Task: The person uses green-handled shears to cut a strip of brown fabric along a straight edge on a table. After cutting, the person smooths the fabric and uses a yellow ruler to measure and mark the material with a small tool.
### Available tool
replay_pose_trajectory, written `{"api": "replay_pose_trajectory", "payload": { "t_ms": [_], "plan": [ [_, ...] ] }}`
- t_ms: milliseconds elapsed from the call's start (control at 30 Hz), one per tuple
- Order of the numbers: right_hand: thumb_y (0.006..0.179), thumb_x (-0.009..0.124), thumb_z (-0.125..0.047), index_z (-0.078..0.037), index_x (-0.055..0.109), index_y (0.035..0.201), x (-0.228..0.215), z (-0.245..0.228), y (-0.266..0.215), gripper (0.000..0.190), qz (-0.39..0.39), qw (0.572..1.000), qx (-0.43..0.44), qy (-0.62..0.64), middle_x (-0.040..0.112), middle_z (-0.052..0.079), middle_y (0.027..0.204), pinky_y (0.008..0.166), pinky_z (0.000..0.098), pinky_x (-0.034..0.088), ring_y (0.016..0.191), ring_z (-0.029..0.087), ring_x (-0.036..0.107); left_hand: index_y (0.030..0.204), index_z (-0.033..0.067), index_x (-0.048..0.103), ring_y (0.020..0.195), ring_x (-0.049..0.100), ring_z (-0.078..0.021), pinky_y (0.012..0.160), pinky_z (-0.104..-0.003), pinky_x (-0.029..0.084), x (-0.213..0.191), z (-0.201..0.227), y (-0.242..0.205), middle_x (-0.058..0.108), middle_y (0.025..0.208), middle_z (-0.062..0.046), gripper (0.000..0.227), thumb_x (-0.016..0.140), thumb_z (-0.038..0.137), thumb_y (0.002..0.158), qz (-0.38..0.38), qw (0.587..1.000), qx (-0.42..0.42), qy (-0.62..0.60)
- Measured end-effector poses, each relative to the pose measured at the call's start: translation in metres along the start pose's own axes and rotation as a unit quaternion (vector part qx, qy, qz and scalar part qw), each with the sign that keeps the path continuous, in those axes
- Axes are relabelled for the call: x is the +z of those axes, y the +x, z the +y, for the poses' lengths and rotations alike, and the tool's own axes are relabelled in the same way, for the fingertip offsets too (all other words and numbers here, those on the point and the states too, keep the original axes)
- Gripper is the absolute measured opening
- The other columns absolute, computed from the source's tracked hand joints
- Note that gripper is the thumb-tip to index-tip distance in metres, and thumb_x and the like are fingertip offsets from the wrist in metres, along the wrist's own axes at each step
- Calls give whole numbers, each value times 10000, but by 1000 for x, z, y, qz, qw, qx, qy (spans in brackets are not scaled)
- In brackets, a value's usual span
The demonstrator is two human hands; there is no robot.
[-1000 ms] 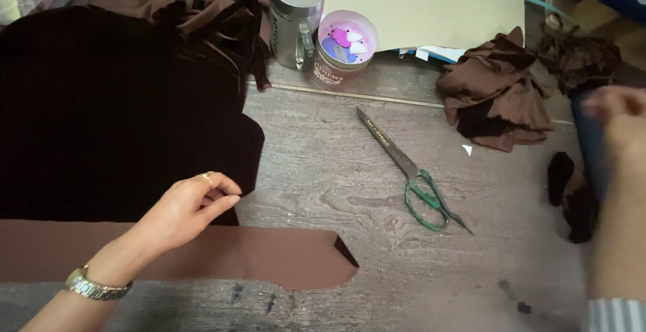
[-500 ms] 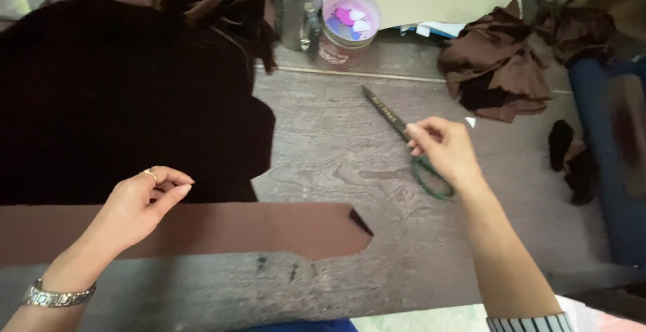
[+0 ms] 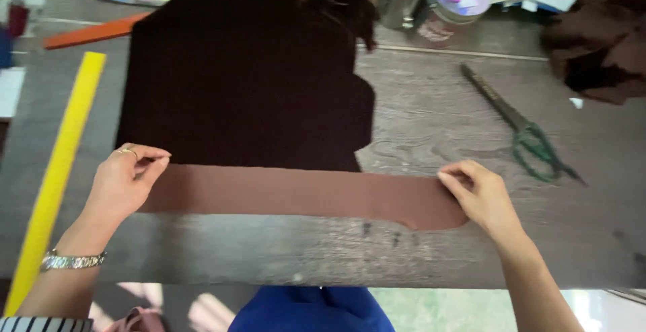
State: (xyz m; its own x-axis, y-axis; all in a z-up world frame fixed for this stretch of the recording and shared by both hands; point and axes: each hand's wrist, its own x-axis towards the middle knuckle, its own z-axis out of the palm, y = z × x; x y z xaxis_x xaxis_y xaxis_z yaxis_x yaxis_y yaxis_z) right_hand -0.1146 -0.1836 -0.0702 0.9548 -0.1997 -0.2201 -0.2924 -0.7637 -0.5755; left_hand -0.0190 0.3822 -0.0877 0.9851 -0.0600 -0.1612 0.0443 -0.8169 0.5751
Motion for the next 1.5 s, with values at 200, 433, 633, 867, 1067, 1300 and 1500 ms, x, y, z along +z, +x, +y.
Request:
{"api": "replay_pose_trajectory", "payload": {
  "t_ms": [200,433,633,867,1067,1300,1500],
  "plan": [
    [877,653,-175,-95,732,1020,17,-1,-20,182,14,1000,5,-4,668,44,1020,827,279,488,899,160,637,1062,109,732,714,660,-251,841,-335,520,-14,-65,5,631,983,-139,200,634,192,909,65,997,-2,45],
    [861,658,-247,-130,682,1150,25,25,2,313,-28,992,-20,-122,604,71,1183,935,377,472,1115,240,560,1096,142,718,863,630,-298,885,-391,504,-22,-64,10,579,1026,-142,261,701,194,841,27,997,-12,69],
    [829,711,-247,-115,676,1086,29,46,20,291,-79,984,-6,-157,647,68,1053,883,353,494,1024,212,579,1062,133,705,957,632,-224,943,-346,496,-19,-82,18,604,1057,-109,294,777,159,778,-13,997,-23,70],
    [851,701,-262,-148,724,848,21,42,24,117,-129,981,5,-144,660,-3,840,809,297,436,894,155,535,867,161,740,782,599,-186,729,-321,473,-14,-110,25,661,803,-37,132,794,244,780,-26,994,-19,105],
    [858,696,-250,-171,696,975,9,31,12,141,-121,982,77,-119,616,35,1008,704,348,435,727,214,551,833,100,696,796,653,-159,820,-278,486,-27,-85,7,720,878,1,52,672,86,876,-10,999,-43,18],
    [762,733,-154,-207,769,1044,-5,78,2,289,-195,970,-141,-42,651,-40,841,820,272,447,879,113,578,1155,132,695,939,637,-142,907,-272,447,-53,-79,-30,707,1002,-25,334,642,85,828,-56,998,-34,-17],
    [697,776,-141,-314,827,931,5,96,-22,295,-295,935,-165,-105,715,-115,857,799,249,563,890,65,639,923,178,802,900,657,-145,885,-276,448,-53,-131,-70,701,935,2,250,661,71,746,-133,991,-16,20]
  ]
}}
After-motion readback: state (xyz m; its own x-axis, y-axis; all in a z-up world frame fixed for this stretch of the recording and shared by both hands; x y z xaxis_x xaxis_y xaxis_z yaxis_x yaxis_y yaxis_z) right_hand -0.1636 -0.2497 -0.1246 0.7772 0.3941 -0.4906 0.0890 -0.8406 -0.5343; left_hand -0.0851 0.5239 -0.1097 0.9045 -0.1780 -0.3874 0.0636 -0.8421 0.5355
